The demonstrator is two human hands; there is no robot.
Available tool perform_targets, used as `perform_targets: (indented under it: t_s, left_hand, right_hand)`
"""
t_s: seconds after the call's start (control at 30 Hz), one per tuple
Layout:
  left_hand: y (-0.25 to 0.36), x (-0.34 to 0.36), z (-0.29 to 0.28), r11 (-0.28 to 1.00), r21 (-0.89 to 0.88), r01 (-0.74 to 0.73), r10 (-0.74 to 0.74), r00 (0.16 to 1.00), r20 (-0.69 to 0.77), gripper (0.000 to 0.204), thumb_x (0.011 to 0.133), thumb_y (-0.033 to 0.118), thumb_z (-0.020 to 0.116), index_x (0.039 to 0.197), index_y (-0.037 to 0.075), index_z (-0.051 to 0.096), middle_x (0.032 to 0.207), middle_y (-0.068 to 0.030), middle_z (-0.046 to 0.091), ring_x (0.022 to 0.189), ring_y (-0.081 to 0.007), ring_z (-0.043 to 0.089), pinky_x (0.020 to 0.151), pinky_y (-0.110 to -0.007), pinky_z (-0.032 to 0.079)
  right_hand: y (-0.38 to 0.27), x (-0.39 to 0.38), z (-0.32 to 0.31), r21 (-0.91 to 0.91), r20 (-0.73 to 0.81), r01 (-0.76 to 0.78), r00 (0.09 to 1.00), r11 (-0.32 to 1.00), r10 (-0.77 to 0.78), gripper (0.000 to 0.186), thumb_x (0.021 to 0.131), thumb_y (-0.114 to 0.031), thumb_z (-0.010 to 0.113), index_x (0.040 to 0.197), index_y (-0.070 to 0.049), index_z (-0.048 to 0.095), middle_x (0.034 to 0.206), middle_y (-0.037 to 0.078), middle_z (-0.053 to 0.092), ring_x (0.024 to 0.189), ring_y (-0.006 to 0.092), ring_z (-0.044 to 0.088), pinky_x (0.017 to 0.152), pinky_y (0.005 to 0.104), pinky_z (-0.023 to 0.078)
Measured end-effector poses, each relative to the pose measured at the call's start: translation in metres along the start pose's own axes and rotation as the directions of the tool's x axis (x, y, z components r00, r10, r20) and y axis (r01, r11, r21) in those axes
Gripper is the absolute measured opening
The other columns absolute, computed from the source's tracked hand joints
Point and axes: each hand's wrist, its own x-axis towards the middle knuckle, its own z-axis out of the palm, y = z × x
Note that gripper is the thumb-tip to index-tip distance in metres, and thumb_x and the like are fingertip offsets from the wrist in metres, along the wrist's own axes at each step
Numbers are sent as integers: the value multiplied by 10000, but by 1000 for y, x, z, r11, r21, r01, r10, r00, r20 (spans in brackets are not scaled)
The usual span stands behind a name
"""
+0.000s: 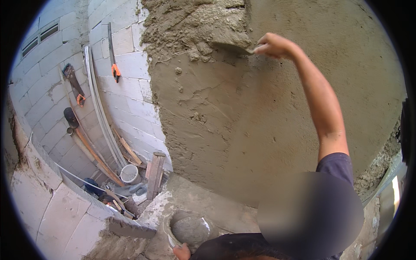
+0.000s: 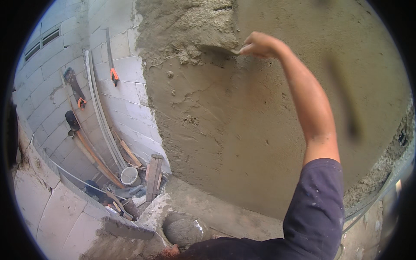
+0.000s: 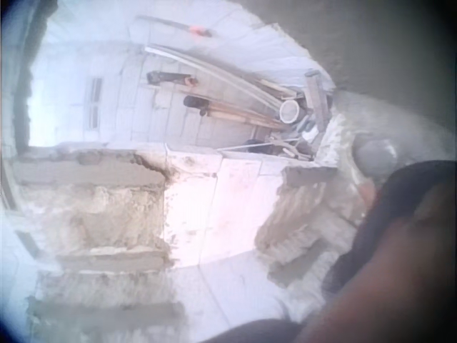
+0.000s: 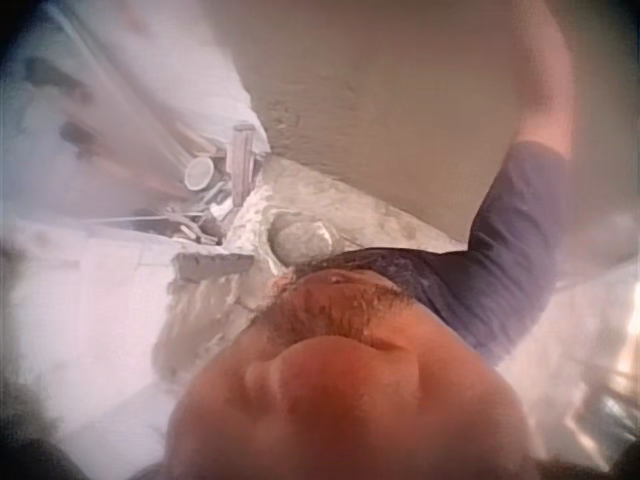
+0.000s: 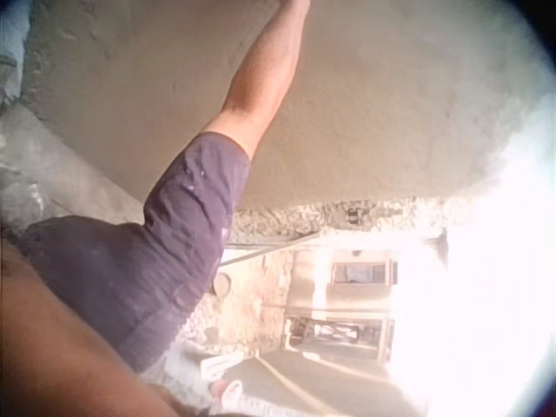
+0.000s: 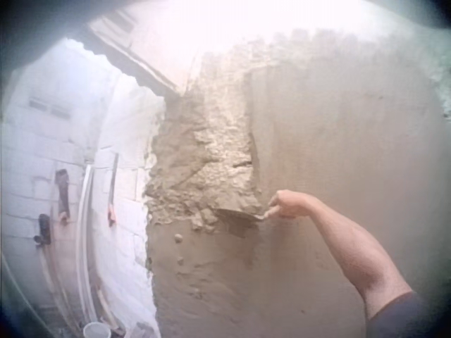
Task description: The person scoops mortar from a bucket with a trowel and applies it to a cinder block wall, spreading the mixture across the surface to plaster it.
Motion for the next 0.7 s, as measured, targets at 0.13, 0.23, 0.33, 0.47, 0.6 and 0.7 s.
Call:
perform_targets:
  t_s: [0.13, 0.23, 0.33, 0.47, 0.6, 0.7]
  left_hand:
    - [5, -17, -4, 983, -174, 58, -31, 987, 155, 400, 599, 237, 728, 730, -116, 592, 628, -267, 573, 616, -410, 585, 611, -491, 439]
    - [22, -19, -2, 947, -311, 79, -26, 985, 172, 368, 604, 207, 722, 711, -117, 585, 618, -266, 567, 597, -390, 578, 606, -486, 442]
    - [35, -21, -4, 903, -418, 99, -25, 983, 180, 335, 611, 171, 714, 684, -121, 569, 596, -264, 552, 570, -359, 556, 605, -481, 441]
    - [46, -21, -12, 901, -411, 135, -46, 975, 219, 319, 618, 153, 710, 663, -119, 552, 560, -249, 525, 538, -324, 514, 600, -480, 433]
    - [43, -18, -9, 916, -384, 116, -45, 981, 188, 316, 618, 153, 710, 654, -116, 548, 556, -245, 524, 536, -320, 513, 594, -482, 429]
    - [27, -21, -3, 977, -189, 94, -75, 992, 102, 320, 618, 146, 706, 668, -127, 546, 550, -242, 521, 534, -335, 507, 603, -492, 427]
  right_hand:
    - [11, -18, -41, -13, -110, 24, 994, 1000, -25, 231, 927, -237, 665, 848, -20, 672, 578, 13, 520, 438, 77, 393, 367, 247, 311]
    - [9, -26, -62, -167, -308, -5, 950, 986, -48, 249, 885, -250, 705, 845, -7, 671, 613, 51, 585, 502, 95, 509, 413, 276, 382]
    - [8, -35, -76, -567, -420, 3, 859, 823, -293, 252, 874, -262, 717, 886, -11, 696, 656, 64, 635, 545, 111, 549, 487, 316, 442]
    - [-24, -76, -39, -681, -519, -5, 708, 732, -479, 228, 857, -246, 737, 919, -27, 717, 688, 55, 665, 570, 118, 567, 559, 338, 480]
    - [-56, -107, 9, -62, -429, 334, 842, 941, -327, 201, 843, -220, 759, 933, -43, 728, 665, 16, 628, 517, 76, 526, 452, 234, 430]
    - [-76, -109, 56, 421, -285, 585, 810, 693, -512, 221, 854, -241, 763, 930, -37, 724, 657, 2, 610, 492, 52, 502, 422, 202, 385]
